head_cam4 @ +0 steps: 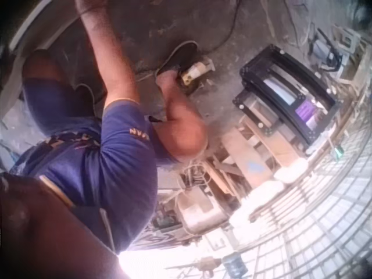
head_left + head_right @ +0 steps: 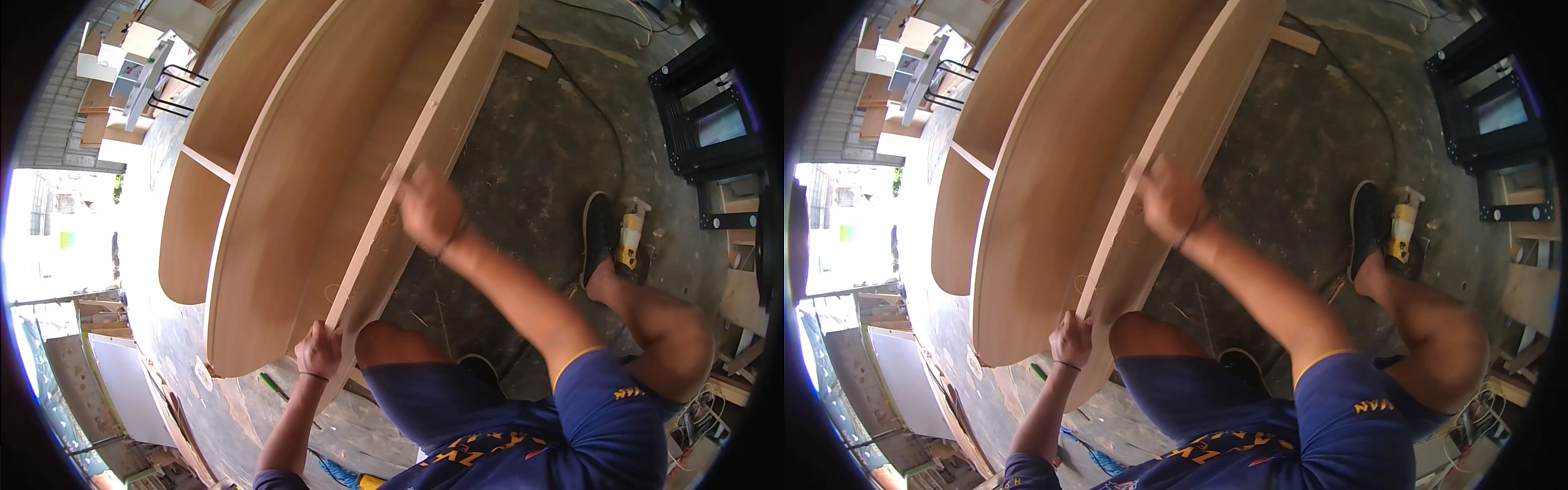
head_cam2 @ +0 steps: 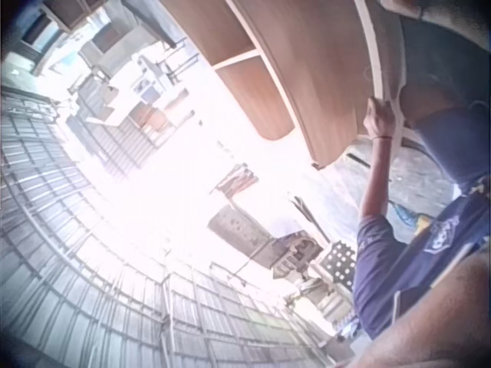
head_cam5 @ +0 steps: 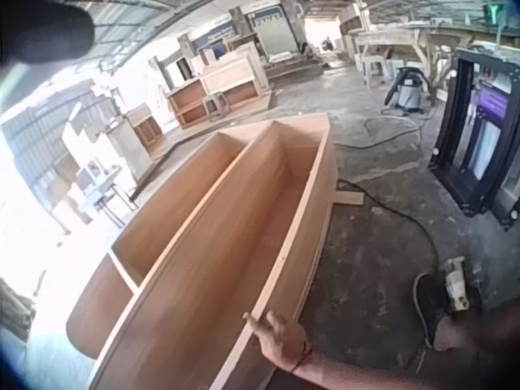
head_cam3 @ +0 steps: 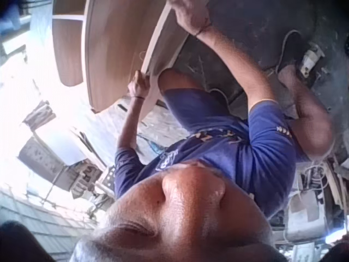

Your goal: The person scrapes the edges of a wooden shelf unit using a small blade to trim excess material along the seams.

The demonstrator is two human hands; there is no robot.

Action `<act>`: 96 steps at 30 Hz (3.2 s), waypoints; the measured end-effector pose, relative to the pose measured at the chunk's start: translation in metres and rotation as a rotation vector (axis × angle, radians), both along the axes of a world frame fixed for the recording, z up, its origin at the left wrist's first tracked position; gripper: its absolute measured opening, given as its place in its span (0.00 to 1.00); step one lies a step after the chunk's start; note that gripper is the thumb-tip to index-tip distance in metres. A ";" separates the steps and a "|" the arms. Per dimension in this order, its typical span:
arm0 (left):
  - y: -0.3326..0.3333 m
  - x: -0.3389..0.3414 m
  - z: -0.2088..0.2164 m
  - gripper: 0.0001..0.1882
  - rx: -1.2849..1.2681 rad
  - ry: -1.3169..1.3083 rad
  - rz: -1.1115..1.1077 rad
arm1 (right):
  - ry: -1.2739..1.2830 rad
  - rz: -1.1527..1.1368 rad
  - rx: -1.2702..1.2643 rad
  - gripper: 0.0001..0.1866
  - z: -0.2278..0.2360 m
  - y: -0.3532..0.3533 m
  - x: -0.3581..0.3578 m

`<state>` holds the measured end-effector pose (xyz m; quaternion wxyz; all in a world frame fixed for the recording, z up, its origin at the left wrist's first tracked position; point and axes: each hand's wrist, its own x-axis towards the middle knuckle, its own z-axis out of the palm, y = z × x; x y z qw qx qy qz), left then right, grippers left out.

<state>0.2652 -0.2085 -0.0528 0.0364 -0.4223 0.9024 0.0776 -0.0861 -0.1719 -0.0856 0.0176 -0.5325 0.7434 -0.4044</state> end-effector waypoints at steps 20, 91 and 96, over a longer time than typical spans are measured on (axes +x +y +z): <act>-0.004 -0.018 0.026 0.18 0.136 0.025 0.076 | 0.039 0.549 -0.078 0.16 0.002 0.036 0.132; -0.005 -0.002 0.002 0.16 0.057 -0.009 -0.008 | -0.036 0.256 -0.300 0.17 -0.030 0.023 0.053; -0.005 -0.001 0.003 0.16 0.078 -0.034 0.017 | -0.141 -0.209 -0.223 0.16 -0.012 -0.012 -0.043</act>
